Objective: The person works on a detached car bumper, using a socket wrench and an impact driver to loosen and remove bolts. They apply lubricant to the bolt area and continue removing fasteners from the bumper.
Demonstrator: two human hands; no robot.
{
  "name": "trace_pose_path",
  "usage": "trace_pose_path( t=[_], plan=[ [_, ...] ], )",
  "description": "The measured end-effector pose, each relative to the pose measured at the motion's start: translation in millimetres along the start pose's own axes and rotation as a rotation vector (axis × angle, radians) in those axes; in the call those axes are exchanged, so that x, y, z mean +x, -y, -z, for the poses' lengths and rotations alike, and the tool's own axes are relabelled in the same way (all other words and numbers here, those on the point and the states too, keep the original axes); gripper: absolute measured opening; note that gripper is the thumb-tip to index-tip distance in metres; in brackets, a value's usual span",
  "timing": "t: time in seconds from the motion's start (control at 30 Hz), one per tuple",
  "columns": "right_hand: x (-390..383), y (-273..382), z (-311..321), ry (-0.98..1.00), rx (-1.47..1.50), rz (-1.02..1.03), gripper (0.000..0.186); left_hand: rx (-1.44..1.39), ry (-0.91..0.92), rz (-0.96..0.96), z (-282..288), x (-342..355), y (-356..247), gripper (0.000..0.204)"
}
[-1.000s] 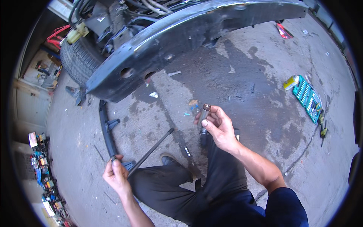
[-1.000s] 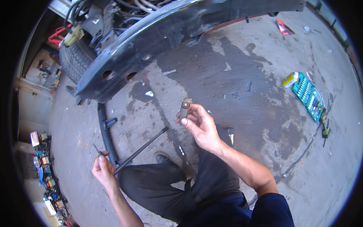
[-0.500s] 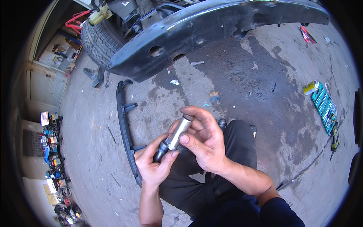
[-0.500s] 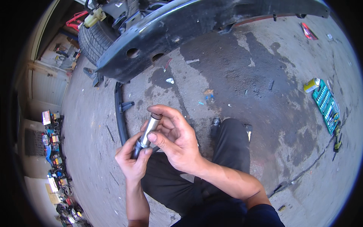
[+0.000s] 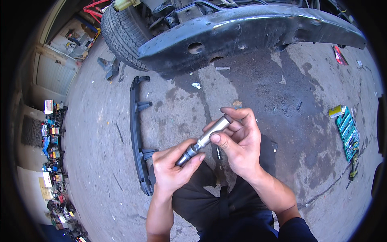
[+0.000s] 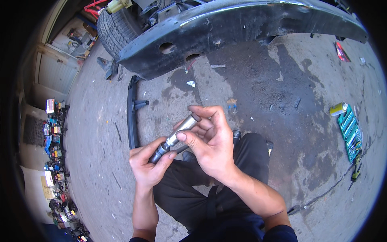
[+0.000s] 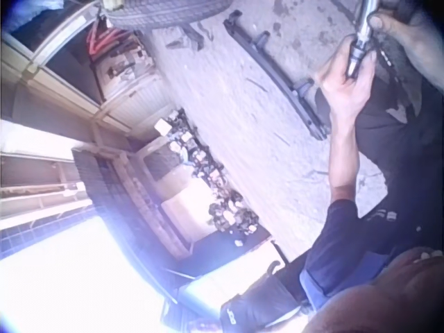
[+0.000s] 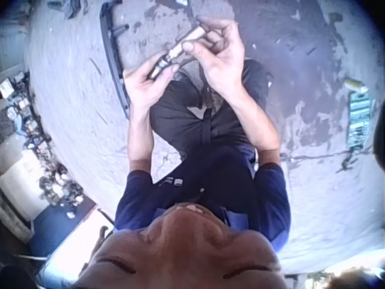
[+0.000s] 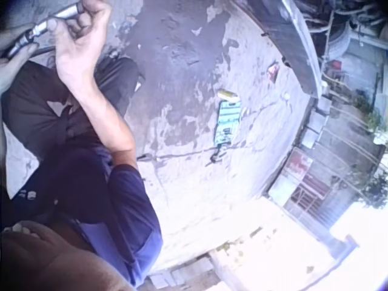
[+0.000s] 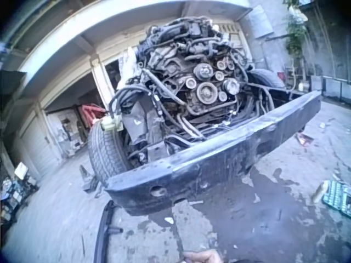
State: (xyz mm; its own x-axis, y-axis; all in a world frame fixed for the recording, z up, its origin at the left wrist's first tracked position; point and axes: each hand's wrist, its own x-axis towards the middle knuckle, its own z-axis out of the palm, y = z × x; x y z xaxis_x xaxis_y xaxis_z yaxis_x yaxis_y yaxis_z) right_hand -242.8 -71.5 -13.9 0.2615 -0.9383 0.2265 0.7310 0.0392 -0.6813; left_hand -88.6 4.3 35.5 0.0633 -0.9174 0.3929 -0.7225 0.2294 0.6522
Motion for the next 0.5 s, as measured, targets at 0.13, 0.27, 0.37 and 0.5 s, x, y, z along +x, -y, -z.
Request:
trace_pose_path(
  t=[0.13,0.27,0.37,0.5],
  plan=[
    [1,13,-7,-0.038,-0.243,0.013,0.042,0.022,0.005,-0.040,0,1,0,0.035],
    [-1,21,-10,-0.036,-0.333,0.012,0.040,0.019,-0.003,-0.017,-6,-1,-2,0.038],
    [-3,20,-5,-0.023,-0.322,-0.024,0.042,0.014,-0.028,-0.022,-11,-4,-2,0.037],
    [-8,17,-1,-0.028,-0.302,0.021,0.042,0.041,-0.027,-0.028,-13,-8,-1,0.038]
  ],
)
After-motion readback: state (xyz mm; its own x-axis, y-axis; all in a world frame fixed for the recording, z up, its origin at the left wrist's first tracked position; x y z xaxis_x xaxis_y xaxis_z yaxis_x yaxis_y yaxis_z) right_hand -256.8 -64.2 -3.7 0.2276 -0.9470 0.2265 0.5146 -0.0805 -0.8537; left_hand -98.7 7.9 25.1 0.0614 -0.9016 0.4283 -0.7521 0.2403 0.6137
